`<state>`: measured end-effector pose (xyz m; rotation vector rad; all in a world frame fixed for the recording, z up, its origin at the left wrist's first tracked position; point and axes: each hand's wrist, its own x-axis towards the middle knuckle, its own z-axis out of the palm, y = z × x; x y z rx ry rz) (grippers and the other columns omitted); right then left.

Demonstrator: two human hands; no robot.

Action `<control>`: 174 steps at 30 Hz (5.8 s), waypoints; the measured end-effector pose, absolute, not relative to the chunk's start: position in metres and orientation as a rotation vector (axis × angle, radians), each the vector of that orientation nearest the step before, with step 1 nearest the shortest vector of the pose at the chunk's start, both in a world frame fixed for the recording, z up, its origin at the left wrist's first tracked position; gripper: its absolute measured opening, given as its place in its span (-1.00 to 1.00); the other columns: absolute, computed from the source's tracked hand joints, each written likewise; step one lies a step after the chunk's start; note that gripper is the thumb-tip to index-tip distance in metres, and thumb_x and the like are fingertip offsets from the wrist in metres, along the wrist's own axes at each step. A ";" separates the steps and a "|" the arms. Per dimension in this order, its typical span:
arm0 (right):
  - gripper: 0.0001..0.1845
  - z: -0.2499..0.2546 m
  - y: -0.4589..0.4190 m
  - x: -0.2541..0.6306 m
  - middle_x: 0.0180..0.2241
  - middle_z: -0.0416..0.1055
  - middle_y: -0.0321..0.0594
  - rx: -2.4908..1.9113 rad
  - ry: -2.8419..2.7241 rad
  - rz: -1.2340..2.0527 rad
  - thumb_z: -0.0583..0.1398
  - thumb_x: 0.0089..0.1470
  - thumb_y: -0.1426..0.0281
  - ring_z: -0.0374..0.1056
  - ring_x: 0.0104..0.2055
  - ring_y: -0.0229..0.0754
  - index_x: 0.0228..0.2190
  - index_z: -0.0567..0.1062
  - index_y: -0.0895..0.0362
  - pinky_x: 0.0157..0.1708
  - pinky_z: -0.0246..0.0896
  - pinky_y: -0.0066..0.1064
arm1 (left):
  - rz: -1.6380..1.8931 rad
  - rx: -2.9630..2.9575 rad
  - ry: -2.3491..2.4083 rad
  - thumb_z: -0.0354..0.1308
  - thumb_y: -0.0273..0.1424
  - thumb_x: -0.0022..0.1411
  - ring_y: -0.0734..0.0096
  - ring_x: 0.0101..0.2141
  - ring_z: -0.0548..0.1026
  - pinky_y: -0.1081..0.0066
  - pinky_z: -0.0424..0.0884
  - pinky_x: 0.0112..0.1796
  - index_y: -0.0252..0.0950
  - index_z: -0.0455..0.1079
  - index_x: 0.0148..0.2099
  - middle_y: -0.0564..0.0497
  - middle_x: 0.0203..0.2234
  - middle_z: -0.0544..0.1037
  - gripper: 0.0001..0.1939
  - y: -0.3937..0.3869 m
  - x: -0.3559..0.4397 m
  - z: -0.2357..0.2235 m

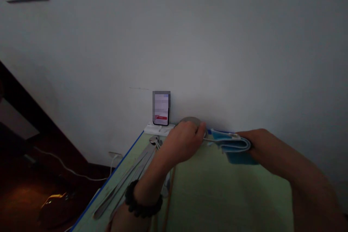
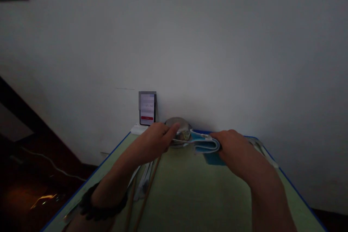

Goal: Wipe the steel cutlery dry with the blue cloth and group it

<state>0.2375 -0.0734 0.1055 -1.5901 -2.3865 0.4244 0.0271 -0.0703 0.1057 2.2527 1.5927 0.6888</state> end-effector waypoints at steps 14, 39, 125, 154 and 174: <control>-0.68 0.092 -0.048 0.228 -0.42 0.51 -0.26 -1.066 -1.299 0.645 0.25 -0.16 0.24 0.38 -0.44 -0.22 -0.33 0.52 0.15 -0.48 0.28 -0.41 | 0.803 1.745 0.939 -0.19 -0.10 0.23 0.64 -0.74 -0.04 0.55 -0.04 -0.68 -0.24 -0.03 -0.61 0.23 -0.76 -0.01 -0.54 -0.059 0.010 0.105; -0.80 0.080 -0.040 0.170 -0.48 0.49 -0.27 -0.566 -0.431 1.153 0.16 -0.01 0.31 0.37 -0.51 -0.35 -0.41 0.44 0.21 -0.45 0.33 -0.50 | 0.710 2.173 1.177 -0.18 -0.12 0.23 0.56 -0.68 0.18 0.54 0.08 -0.61 -0.27 0.13 -0.61 0.17 -0.74 0.23 -0.54 -0.072 0.040 0.108; -0.65 0.091 -0.056 0.219 -0.60 0.32 -0.31 -1.218 -2.272 0.439 0.03 0.09 0.20 0.19 -0.57 -0.34 -0.55 0.39 0.16 -0.55 -0.05 -0.50 | 1.380 2.135 1.511 0.10 -0.26 0.11 0.44 -0.52 0.50 0.51 0.38 -0.50 -0.28 0.50 -0.30 0.02 -0.49 0.58 -0.76 -0.054 0.020 0.104; -0.77 0.072 -0.032 0.209 -0.40 0.45 -0.27 -0.866 -1.277 0.888 0.23 -0.15 0.33 0.32 -0.35 -0.24 -0.38 0.47 0.18 -0.29 0.22 -0.35 | 0.449 2.213 1.139 -0.19 -0.17 0.25 0.53 -0.65 0.22 0.52 0.13 -0.62 -0.26 0.24 -0.48 0.15 -0.69 0.22 -0.62 -0.063 0.014 0.108; -0.73 0.066 -0.032 0.176 -0.45 0.43 -0.26 -0.816 -0.789 0.906 0.15 -0.07 0.20 0.33 -0.42 -0.26 -0.44 0.41 0.17 -0.43 0.20 -0.44 | 0.583 2.110 1.158 -0.18 -0.19 0.24 0.56 -0.69 0.19 0.55 0.10 -0.68 -0.27 0.24 -0.51 0.16 -0.72 0.20 -0.61 -0.063 0.031 0.100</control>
